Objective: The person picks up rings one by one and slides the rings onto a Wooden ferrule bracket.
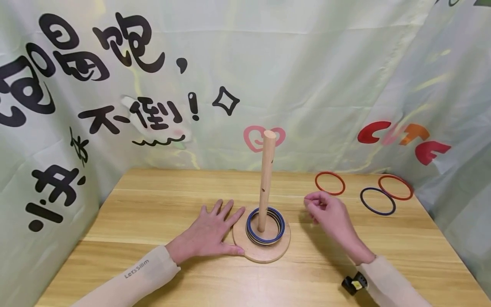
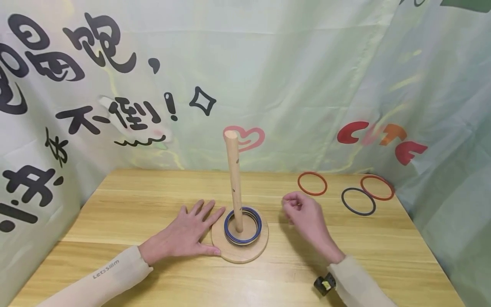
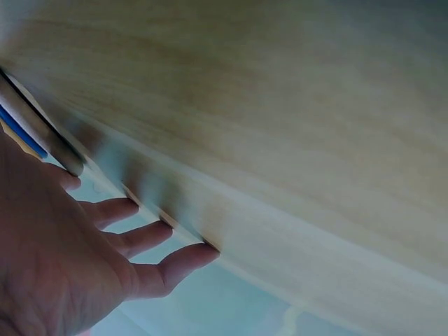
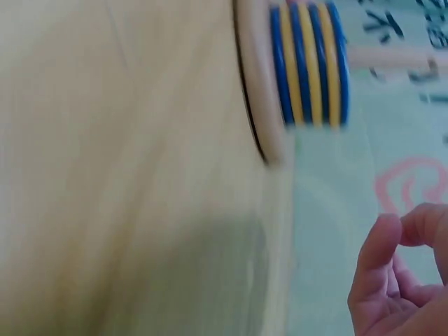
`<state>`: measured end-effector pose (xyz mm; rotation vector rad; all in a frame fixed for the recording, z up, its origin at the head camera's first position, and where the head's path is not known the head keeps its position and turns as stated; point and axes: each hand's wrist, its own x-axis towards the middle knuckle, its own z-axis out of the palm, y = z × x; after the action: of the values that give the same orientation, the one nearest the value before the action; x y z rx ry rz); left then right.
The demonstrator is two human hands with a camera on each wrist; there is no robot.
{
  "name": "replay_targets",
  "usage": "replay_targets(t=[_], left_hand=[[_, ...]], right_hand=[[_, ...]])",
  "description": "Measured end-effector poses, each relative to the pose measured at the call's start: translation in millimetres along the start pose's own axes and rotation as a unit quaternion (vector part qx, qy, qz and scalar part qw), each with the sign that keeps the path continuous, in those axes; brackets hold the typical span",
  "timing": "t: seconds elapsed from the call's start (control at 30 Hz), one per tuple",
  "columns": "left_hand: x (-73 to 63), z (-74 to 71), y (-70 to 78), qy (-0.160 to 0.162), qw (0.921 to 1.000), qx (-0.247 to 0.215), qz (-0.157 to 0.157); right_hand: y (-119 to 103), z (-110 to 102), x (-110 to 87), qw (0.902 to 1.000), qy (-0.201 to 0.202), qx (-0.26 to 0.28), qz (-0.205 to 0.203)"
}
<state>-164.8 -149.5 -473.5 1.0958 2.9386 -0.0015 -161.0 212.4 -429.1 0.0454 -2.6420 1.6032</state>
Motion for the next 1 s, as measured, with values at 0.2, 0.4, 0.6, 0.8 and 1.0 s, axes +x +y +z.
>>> replay_targets(t=[0.2, 0.4, 0.6, 0.8, 1.0], left_hand=[[-0.5, 0.3, -0.2, -0.002, 1.0000, 0.007, 0.000], [-0.9, -0.2, 0.4, -0.005, 1.0000, 0.006, -0.001], [-0.6, 0.2, 0.3, -0.006, 1.0000, 0.000, -0.003], [-1.2, -0.8, 0.5, -0.006, 1.0000, -0.001, -0.002], [-1.3, -2.1, 0.3, -0.010, 0.9999, -0.008, -0.006]], right_hand=[[24.3, -41.5, 28.4, 0.9974, 0.062, -0.033, 0.018], [48.7, -77.7, 58.1, 0.9877, 0.091, -0.122, 0.036], [67.0, -93.9, 80.1, 0.9822, 0.100, -0.152, 0.045], [77.2, -91.8, 90.4, 0.9813, 0.080, -0.165, 0.060], [81.4, -86.0, 96.6, 0.9791, 0.033, -0.189, 0.067]])
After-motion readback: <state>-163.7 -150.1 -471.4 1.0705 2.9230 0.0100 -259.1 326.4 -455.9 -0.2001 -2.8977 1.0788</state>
